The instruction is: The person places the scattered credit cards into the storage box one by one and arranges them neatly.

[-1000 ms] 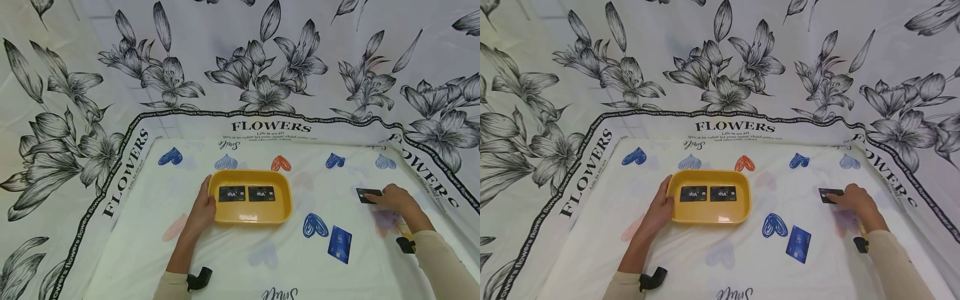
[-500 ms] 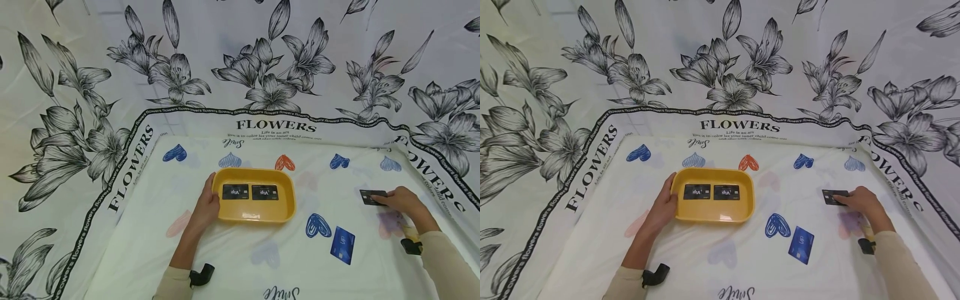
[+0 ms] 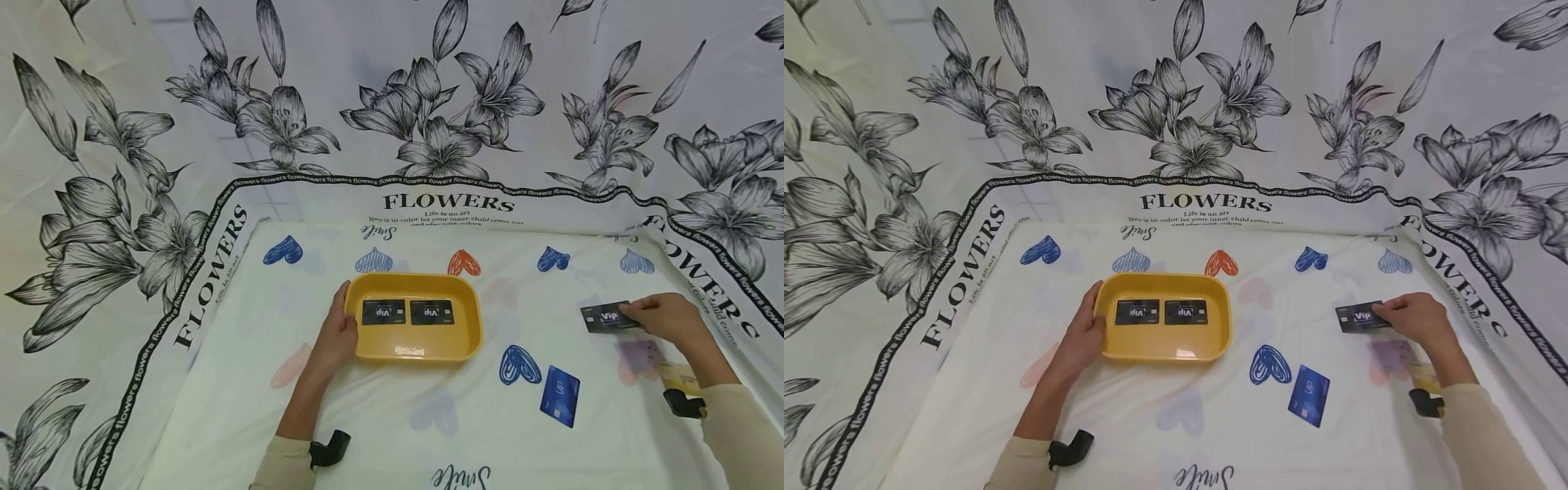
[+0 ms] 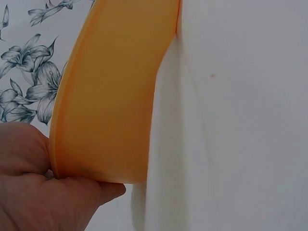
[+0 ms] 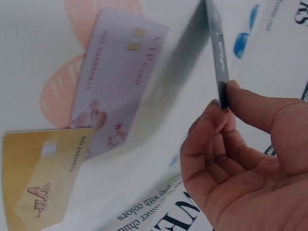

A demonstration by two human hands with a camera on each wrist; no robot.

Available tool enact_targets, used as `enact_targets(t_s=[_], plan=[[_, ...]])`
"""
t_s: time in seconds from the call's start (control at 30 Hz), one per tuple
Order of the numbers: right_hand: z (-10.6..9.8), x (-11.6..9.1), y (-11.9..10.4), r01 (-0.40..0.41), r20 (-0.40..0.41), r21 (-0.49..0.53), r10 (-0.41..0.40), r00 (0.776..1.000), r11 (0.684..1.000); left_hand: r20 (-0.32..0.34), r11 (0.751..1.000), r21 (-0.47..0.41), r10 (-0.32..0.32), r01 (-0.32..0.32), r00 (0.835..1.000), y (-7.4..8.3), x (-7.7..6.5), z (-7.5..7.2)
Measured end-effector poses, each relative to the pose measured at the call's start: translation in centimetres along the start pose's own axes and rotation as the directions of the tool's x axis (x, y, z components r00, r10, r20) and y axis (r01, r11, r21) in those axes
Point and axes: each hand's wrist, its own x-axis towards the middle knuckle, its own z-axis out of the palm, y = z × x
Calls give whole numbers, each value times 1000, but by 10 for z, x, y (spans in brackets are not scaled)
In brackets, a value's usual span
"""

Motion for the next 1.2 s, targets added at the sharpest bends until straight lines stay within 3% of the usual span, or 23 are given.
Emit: enact_targets(t_s=[0.13, 0.4, 0.57, 0.83, 1.2], plan=[[-4, -10, -9, 22, -32, 53, -21, 999, 998, 3, 1000, 4, 7, -7, 1000, 1, 0, 1], [-3, -15, -26, 34, -6, 99, -34, 999, 995, 14, 1000, 10, 20, -20, 1000, -3, -1, -1], [-2, -18, -43, 85, -6, 127, -85, 996, 988, 11, 1000, 8, 23, -23, 1000, -4, 0, -1], [1, -33, -95, 222, -49, 180, -217, 975, 958, 8, 1000, 5, 8, -8, 1000, -3, -1, 0], [11, -53, -164, 307, -80, 224, -297, 952, 925, 1, 1000, -21, 14, -14, 1000, -3, 1, 0]])
